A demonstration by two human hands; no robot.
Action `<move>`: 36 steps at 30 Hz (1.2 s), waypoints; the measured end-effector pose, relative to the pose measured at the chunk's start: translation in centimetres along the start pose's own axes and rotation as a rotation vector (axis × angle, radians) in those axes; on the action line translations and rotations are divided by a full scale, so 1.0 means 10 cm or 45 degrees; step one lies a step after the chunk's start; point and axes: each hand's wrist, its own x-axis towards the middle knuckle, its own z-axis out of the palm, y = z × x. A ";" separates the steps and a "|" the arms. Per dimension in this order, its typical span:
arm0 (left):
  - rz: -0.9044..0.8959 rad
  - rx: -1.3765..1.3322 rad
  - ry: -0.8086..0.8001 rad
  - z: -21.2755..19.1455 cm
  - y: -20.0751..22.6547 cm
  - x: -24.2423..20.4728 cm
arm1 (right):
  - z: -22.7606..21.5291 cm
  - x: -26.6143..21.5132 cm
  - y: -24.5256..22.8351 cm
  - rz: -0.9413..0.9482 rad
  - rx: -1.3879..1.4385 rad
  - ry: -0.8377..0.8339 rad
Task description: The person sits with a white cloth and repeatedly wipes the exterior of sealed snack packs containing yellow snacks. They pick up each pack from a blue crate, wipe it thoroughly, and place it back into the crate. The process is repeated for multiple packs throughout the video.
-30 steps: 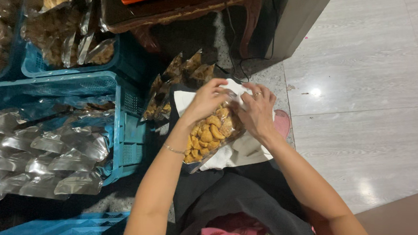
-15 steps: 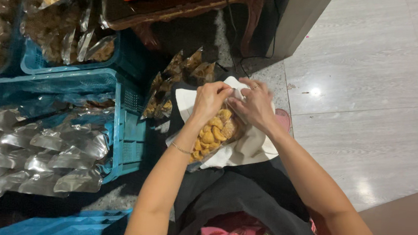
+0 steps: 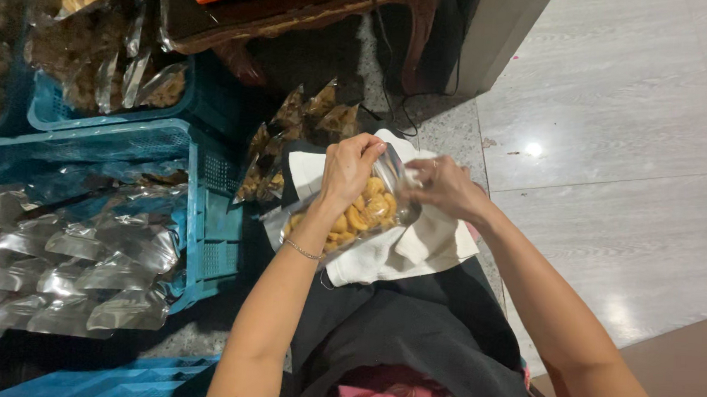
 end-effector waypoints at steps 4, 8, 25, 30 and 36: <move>0.104 -0.043 -0.028 0.01 -0.06 0.03 | -0.08 -0.31 -0.06 -0.107 -0.527 -0.029; 0.122 -0.041 -0.253 -0.09 -0.13 0.11 | -0.06 -0.44 -0.14 -0.251 -0.718 0.061; 0.335 0.187 0.100 -1.90 0.83 -0.03 | 0.29 -0.38 -0.49 -0.590 -0.501 0.924; 0.037 -0.035 0.282 -1.40 0.01 0.53 | 0.18 -0.28 -0.45 -0.520 -0.516 0.910; 0.444 -0.105 0.562 -0.55 -0.87 0.98 | 0.18 -0.20 -0.42 -0.495 -0.407 0.838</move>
